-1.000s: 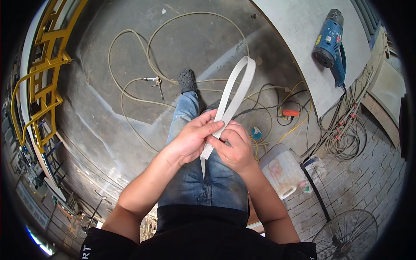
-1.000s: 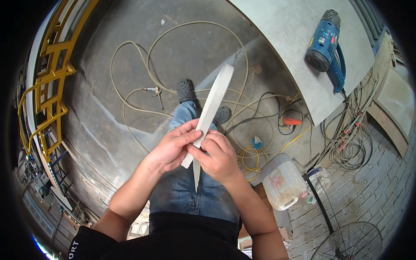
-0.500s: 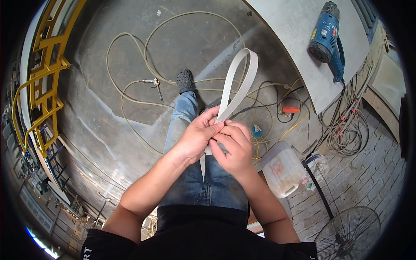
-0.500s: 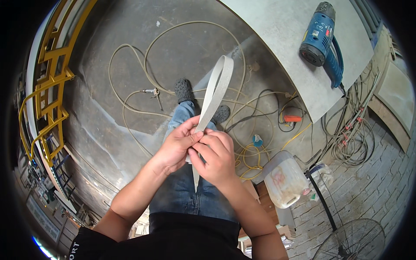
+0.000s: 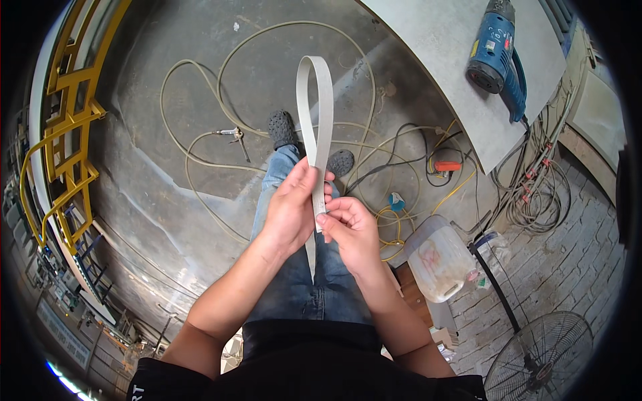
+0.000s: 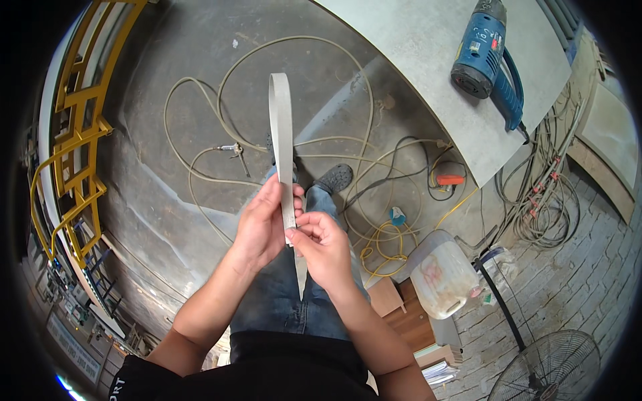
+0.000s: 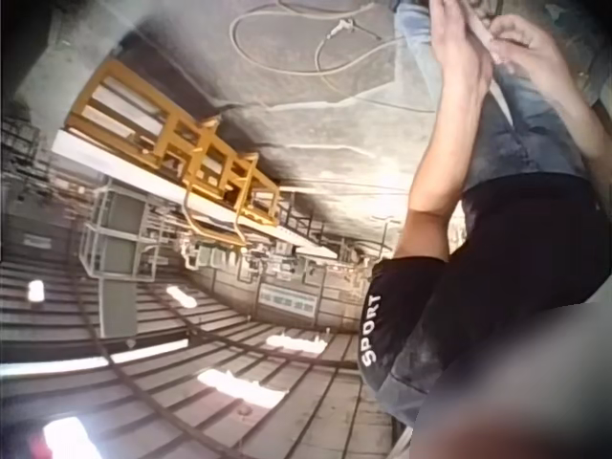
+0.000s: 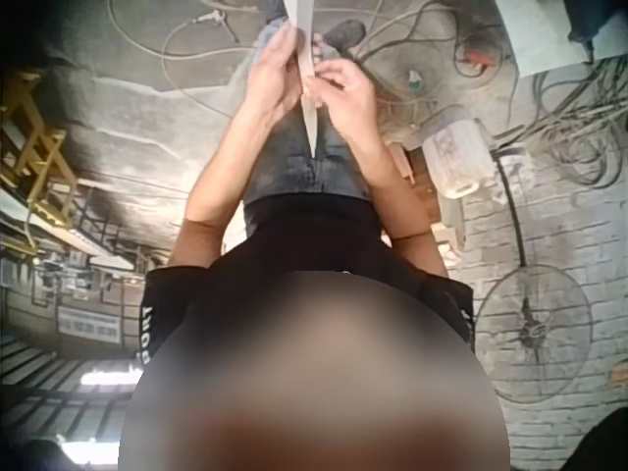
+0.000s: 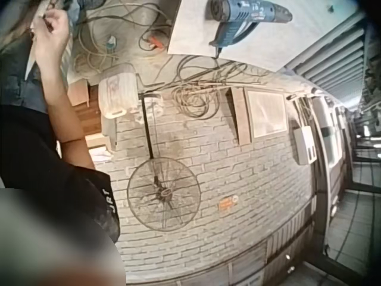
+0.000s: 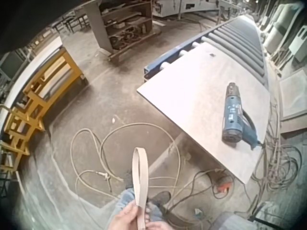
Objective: Applying and preparing a white edge banding strip onto a wooden panel using a heat gun.
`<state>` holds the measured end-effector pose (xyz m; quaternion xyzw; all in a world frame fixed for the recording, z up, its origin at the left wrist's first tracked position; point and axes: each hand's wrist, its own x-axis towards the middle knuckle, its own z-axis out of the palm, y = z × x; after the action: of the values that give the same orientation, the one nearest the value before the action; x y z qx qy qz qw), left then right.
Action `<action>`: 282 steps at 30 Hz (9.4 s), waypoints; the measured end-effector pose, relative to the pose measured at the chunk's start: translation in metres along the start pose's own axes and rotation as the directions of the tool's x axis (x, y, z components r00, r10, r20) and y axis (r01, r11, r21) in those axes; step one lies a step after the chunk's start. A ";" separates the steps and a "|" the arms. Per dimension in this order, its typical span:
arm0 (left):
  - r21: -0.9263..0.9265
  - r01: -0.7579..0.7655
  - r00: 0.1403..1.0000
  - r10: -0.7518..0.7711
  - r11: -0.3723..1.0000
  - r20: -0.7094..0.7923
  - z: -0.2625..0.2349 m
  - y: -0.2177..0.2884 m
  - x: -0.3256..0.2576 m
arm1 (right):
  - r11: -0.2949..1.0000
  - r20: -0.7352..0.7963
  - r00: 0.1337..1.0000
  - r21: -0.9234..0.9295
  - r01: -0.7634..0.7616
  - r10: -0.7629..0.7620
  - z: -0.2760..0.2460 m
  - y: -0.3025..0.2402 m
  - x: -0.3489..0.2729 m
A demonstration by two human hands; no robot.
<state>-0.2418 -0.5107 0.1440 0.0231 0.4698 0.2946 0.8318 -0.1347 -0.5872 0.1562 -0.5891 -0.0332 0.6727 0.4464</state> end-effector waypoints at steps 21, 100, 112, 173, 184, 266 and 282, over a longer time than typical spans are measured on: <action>-0.052 -0.026 1.000 0.026 0.998 -0.016 0.010 0.003 0.001 | 0.947 0.021 0.989 -0.288 0.145 -0.145 -0.007 0.010 0.009; 0.702 -0.585 0.806 0.200 0.406 0.557 0.035 -0.046 -0.020 | 0.811 -0.287 0.810 -0.474 0.343 -0.511 -0.111 0.001 -0.039; 0.775 -0.006 0.984 -0.134 0.632 0.117 0.012 -0.065 0.030 | 0.793 -0.163 0.945 -0.595 0.134 -0.282 -0.166 0.065 -0.077; 0.139 0.241 0.970 -0.233 0.960 -0.073 0.174 0.002 0.228 | 0.121 -0.054 0.639 -0.991 0.061 -0.768 -0.207 -0.277 0.149; 0.102 -0.102 0.977 0.119 0.990 -0.176 0.184 -0.028 0.229 | 0.643 -0.515 0.455 -0.743 0.184 -0.726 -0.272 -0.233 0.062; 0.929 -0.228 0.720 0.693 0.292 -0.041 0.100 0.311 0.239 | 0.925 -0.751 0.548 -0.353 0.138 -0.369 -0.267 -0.164 0.085; 0.643 -0.632 0.484 0.427 -0.433 0.764 0.338 0.309 0.240 | 0.387 -0.760 0.513 0.367 0.846 -0.399 -0.211 -0.037 0.035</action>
<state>-0.0258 -0.0526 0.2454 0.8371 0.3741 0.2511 0.3102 0.0631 -0.6441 0.0861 -0.4707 0.1272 0.1885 0.8525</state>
